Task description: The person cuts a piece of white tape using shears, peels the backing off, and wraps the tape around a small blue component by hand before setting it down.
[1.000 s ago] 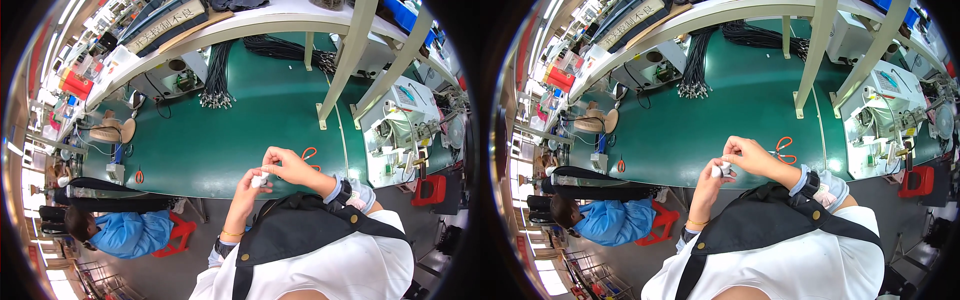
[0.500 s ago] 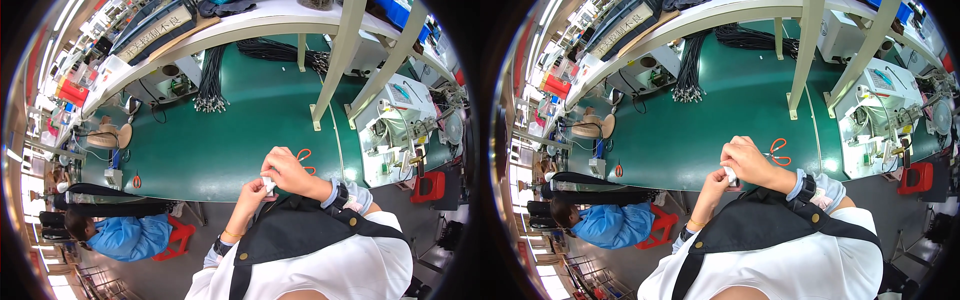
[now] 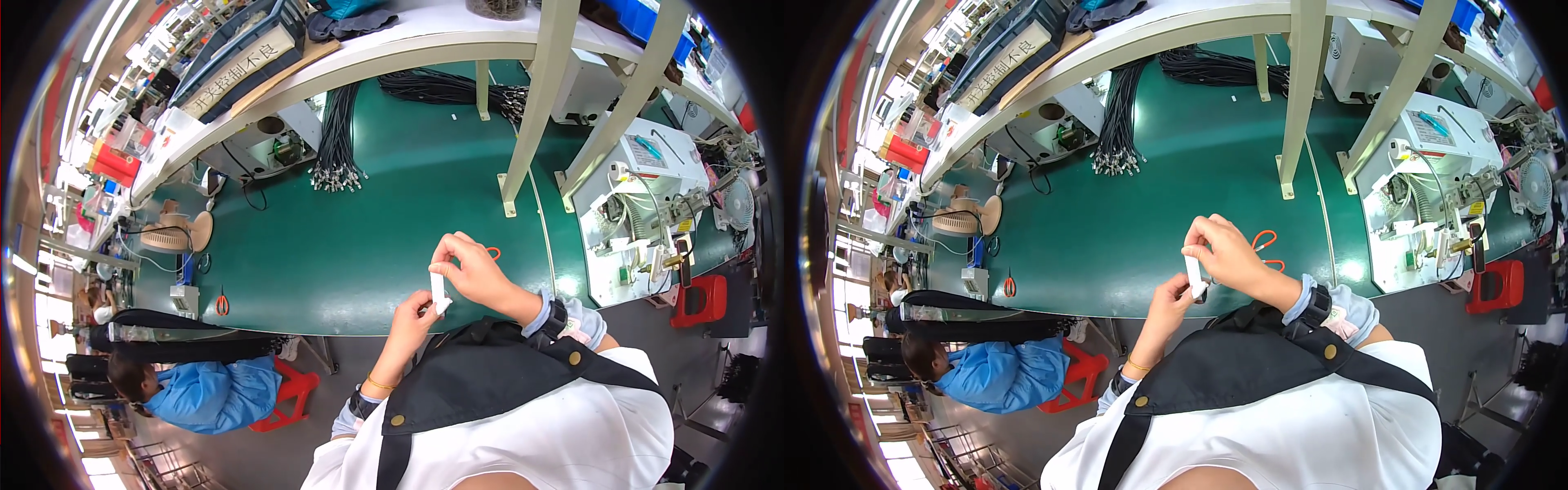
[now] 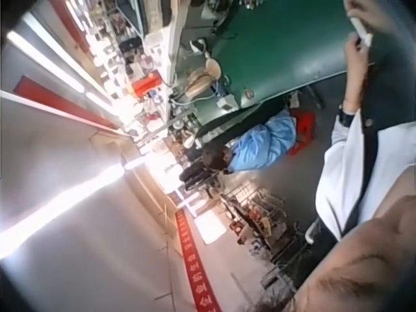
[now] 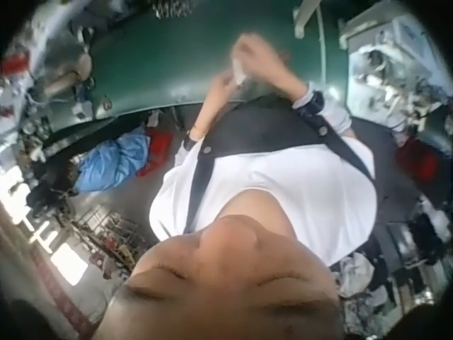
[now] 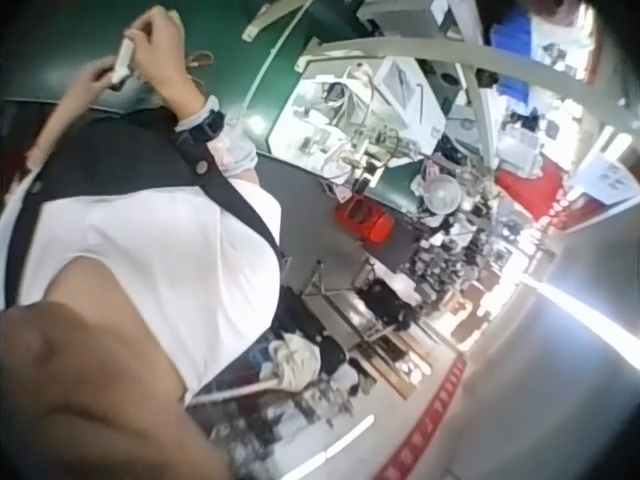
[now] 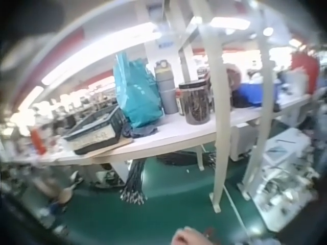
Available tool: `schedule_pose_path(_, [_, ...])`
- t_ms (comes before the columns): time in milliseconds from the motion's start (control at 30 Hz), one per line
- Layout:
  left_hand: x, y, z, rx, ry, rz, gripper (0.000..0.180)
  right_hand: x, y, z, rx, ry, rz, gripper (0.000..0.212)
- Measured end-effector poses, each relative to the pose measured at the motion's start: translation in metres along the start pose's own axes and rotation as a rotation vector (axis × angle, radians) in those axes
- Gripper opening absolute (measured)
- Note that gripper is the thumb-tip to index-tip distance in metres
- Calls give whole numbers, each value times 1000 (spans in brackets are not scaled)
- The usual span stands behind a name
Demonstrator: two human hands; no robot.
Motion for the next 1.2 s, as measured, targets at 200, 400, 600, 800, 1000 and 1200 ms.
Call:
schedule_pose_path(200, [4,-4,1,128,-17,262,19,-8,0,5,-5,33,-13,11])
schedule_pose_path(400, [-3,-8,-8,105,142,9,18,-18,-2,10,20,-108,-184,10])
schedule_pose_path(600, [-10,-6,-15,120,289,118,22,-26,0,14,53,-61,-197,11])
schedule_pose_path(800, [3,-5,-11,210,155,267,21,-23,1,15,24,-74,-179,12])
schedule_pose_path(1000, [10,-5,-15,228,184,236,22,-28,1,14,13,-91,-185,12])
schedule_pose_path(1200, [-14,-6,-17,205,345,176,38,-40,-4,16,66,-126,-208,12])
Point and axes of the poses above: each hand's wrist, its own y-axis away from the middle knuckle, its own z-axis out of the back of the hand, x = y × z, the point moved 1 cm from there along -y, towards the middle knuckle, and after that the axes turned 10 degrees about -z, right-handed, at the moved point
